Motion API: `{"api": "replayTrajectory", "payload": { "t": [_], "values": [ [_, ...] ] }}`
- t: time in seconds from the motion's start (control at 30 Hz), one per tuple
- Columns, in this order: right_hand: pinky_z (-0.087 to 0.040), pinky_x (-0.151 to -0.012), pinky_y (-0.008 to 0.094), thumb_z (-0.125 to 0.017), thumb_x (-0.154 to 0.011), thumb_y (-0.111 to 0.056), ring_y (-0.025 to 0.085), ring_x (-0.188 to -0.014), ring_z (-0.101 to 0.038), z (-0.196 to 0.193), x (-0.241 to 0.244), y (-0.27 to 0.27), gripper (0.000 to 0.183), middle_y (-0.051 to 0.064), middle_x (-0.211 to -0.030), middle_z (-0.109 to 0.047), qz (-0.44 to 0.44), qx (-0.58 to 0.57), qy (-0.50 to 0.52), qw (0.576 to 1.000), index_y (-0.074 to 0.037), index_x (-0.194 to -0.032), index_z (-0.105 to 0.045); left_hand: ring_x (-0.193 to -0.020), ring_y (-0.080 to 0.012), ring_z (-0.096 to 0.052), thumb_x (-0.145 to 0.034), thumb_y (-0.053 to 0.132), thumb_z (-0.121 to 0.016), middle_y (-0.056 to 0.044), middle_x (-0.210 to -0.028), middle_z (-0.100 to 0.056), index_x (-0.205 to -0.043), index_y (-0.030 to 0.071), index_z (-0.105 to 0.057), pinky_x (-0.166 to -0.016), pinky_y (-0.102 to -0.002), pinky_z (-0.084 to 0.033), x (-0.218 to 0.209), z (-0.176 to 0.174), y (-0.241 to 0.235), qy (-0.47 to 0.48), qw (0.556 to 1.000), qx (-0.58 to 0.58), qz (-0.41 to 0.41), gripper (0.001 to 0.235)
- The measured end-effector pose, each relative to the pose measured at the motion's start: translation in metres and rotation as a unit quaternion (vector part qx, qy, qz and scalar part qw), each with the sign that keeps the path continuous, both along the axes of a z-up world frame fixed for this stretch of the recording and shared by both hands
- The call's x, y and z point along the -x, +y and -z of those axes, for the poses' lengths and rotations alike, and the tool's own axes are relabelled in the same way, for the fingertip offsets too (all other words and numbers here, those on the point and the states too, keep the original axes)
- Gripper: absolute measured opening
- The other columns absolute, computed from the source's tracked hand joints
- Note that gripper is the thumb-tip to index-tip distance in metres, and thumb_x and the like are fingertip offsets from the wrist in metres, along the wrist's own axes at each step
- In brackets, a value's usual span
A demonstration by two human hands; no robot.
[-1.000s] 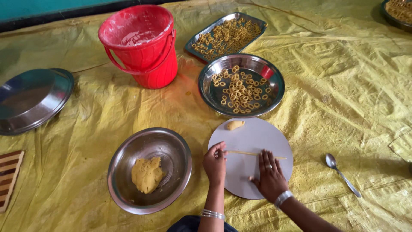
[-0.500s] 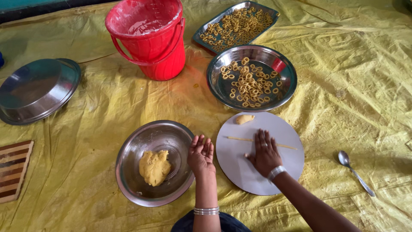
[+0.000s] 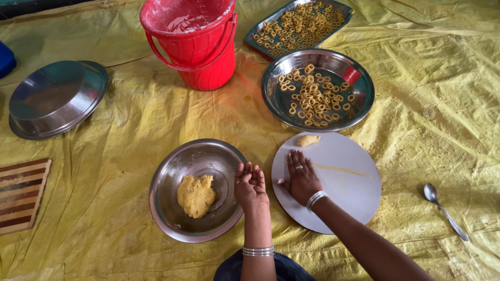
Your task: The person rolls small pieces of dough into thin ropes on a white board, then joins the ends to form rings and places them into a metal tray. The process is repeated continuously with dough taken from a nearby bowl.
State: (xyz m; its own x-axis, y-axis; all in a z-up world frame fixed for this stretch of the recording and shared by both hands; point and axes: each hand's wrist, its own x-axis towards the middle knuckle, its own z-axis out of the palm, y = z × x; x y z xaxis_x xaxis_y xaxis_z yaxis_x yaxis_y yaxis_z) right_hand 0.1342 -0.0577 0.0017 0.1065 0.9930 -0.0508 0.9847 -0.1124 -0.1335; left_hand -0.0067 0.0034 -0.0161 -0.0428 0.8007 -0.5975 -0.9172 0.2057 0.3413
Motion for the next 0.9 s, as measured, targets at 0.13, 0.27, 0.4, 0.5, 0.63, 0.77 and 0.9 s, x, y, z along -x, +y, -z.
{"api": "replayTrajectory", "payload": {
  "t": [0.13,0.27,0.4,0.5,0.63,0.77,0.9],
  "values": [
    [-0.007,-0.124,0.047,-0.051,-0.094,-0.059,0.036,-0.155,-0.004,0.008,0.007,-0.019,0.097,0.024,-0.166,-0.008,-0.016,0.016,0.011,1.000,0.004,-0.156,-0.011,-0.083,-0.0219,-0.069,-0.093,-0.008,-0.046,-0.007,-0.106,-0.070,-0.114,0.010,-0.065,-0.073,-0.035,-0.061,-0.003,0.001,0.003,-0.003,1.000,0.004,-0.002,0.034],
    [-0.005,-0.122,0.047,-0.053,-0.092,-0.061,0.038,-0.154,0.000,0.015,0.038,-0.070,0.104,0.026,-0.169,-0.005,-0.025,0.058,0.022,0.998,0.005,-0.158,-0.007,-0.083,-0.0222,-0.069,-0.092,-0.008,-0.046,-0.007,-0.105,-0.070,-0.113,0.009,-0.065,-0.073,-0.034,-0.061,-0.002,0.005,0.001,-0.009,1.000,0.002,-0.009,0.032],
    [-0.007,-0.124,0.046,-0.055,-0.092,-0.053,0.036,-0.155,-0.005,0.014,0.039,-0.054,0.098,0.023,-0.168,-0.009,-0.044,0.041,-0.018,0.998,0.004,-0.157,-0.011,-0.082,-0.0220,-0.069,-0.092,-0.008,-0.045,-0.007,-0.105,-0.069,-0.114,0.009,-0.064,-0.072,-0.034,-0.061,-0.004,0.010,0.001,-0.007,1.000,0.005,-0.011,0.034],
    [-0.009,-0.125,0.047,-0.052,-0.096,-0.055,0.035,-0.155,-0.009,0.012,0.024,-0.007,0.093,0.022,-0.166,-0.013,0.004,0.022,-0.015,1.000,0.005,-0.157,-0.014,-0.082,-0.0224,-0.069,-0.092,-0.009,-0.045,-0.008,-0.105,-0.070,-0.116,0.008,-0.064,-0.071,-0.034,-0.061,-0.005,0.012,0.002,-0.002,1.000,0.011,-0.007,0.036],
    [-0.009,-0.125,0.047,-0.053,-0.095,-0.057,0.034,-0.156,-0.009,0.005,0.019,0.010,0.093,0.021,-0.166,-0.014,0.021,0.001,0.005,1.000,0.004,-0.156,-0.017,-0.082,-0.0217,-0.068,-0.091,-0.008,-0.044,-0.007,-0.105,-0.069,-0.117,0.009,-0.063,-0.071,-0.034,-0.060,-0.005,0.011,0.004,-0.007,1.000,0.006,-0.002,0.036],
    [-0.007,-0.124,0.046,-0.055,-0.093,-0.056,0.034,-0.155,-0.004,0.006,0.042,-0.043,0.099,0.021,-0.168,-0.007,-0.006,0.068,-0.001,0.998,0.002,-0.158,-0.010,-0.082,-0.0224,-0.068,-0.091,-0.009,-0.045,-0.008,-0.105,-0.070,-0.116,0.008,-0.064,-0.072,-0.034,-0.060,-0.007,0.012,0.003,-0.007,1.000,0.014,-0.004,0.036],
    [-0.007,-0.124,0.047,-0.056,-0.091,-0.057,0.033,-0.155,-0.002,0.004,0.047,-0.060,0.101,0.018,-0.168,-0.005,-0.024,0.056,0.036,0.997,0.000,-0.159,-0.008,-0.082,-0.0221,-0.068,-0.091,-0.009,-0.046,-0.007,-0.106,-0.069,-0.118,0.008,-0.063,-0.074,-0.034,-0.061,-0.008,0.017,0.001,-0.010,1.000,0.009,0.002,0.036]
  ]
}}
